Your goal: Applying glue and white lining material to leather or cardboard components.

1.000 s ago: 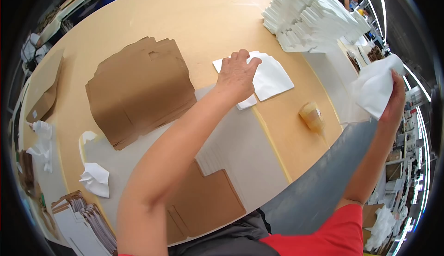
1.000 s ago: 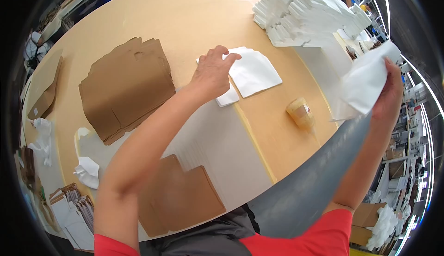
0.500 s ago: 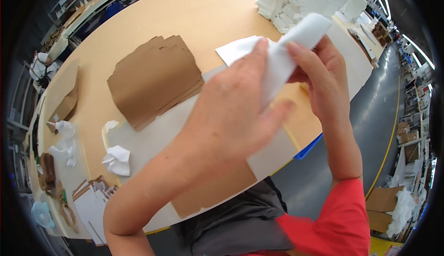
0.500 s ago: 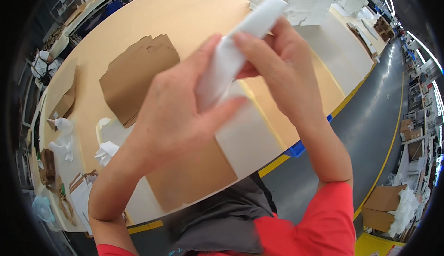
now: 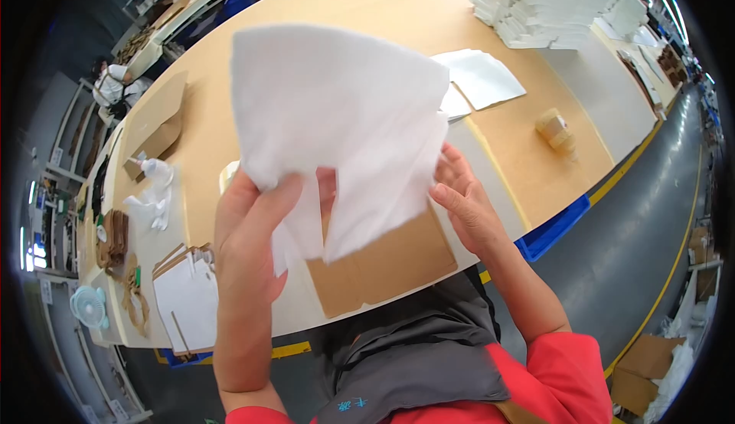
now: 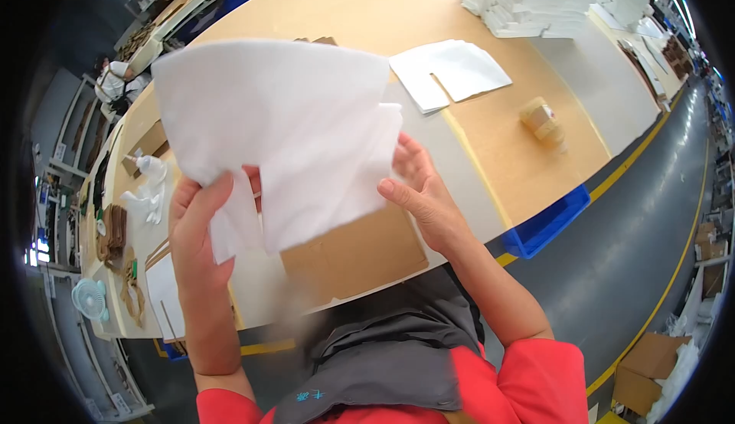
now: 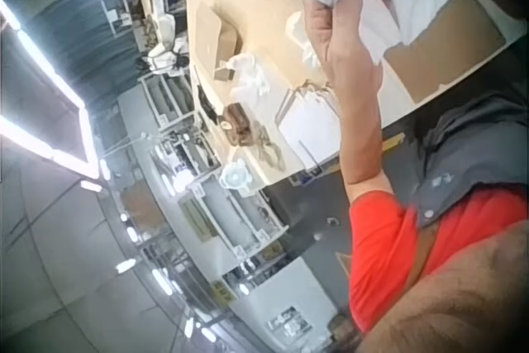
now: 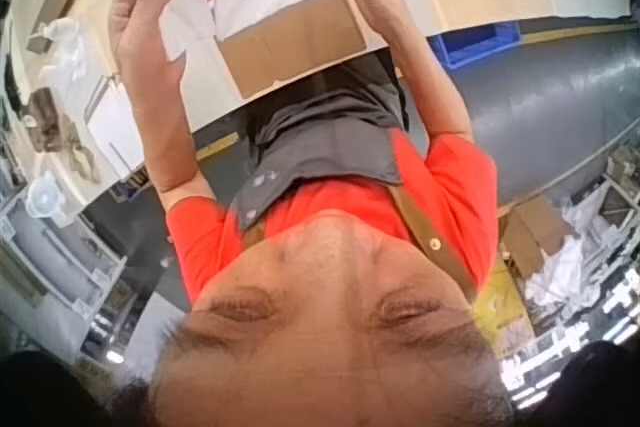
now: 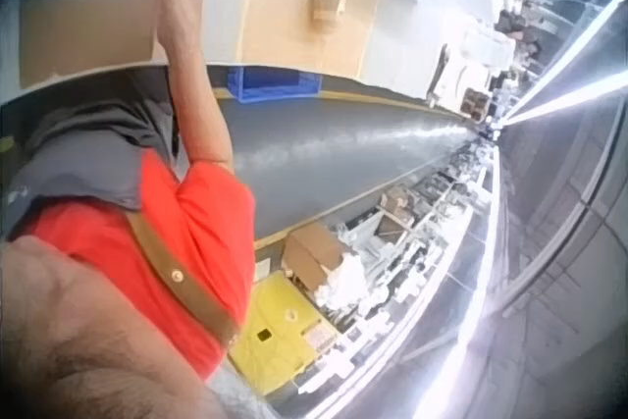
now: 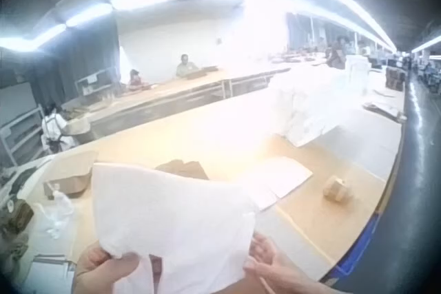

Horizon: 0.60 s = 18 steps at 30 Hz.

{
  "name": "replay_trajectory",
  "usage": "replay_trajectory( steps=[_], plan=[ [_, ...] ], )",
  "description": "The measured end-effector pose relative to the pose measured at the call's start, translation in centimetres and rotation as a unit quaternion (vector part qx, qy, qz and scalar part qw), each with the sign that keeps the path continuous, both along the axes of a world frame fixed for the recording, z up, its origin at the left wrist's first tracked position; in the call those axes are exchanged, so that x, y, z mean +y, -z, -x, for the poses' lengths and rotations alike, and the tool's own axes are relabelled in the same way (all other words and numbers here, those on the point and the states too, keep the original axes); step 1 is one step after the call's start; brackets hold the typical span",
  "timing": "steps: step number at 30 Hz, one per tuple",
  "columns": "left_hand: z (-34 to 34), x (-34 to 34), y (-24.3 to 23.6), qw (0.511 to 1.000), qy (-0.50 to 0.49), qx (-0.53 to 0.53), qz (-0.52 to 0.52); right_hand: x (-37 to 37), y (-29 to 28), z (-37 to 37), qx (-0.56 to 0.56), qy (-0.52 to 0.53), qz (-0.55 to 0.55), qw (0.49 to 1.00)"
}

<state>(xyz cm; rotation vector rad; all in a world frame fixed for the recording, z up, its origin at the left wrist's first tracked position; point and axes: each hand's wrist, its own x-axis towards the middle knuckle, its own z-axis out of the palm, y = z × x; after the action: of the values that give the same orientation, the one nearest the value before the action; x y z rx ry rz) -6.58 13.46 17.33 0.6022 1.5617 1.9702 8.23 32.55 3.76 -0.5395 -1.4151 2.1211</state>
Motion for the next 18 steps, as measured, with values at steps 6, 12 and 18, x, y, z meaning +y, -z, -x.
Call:
replay_trajectory(
  steps=[6,12,18],
  plan=[
    [-1.0,-7.1,5.7,0.962,-0.069,-0.257,-0.061,-3.7,-2.4,-0.8,-0.063,-0.140,0.115,0.982],
    [-3.2,-8.9,11.1,0.959,-0.089,-0.269,0.031,-4.2,-2.0,-3.4,-0.172,-0.134,-0.044,0.975],
    [-4.4,-10.3,13.1,0.970,-0.073,-0.215,0.088,-4.4,-0.8,-4.9,-0.226,-0.127,-0.077,0.963]
  ],
)
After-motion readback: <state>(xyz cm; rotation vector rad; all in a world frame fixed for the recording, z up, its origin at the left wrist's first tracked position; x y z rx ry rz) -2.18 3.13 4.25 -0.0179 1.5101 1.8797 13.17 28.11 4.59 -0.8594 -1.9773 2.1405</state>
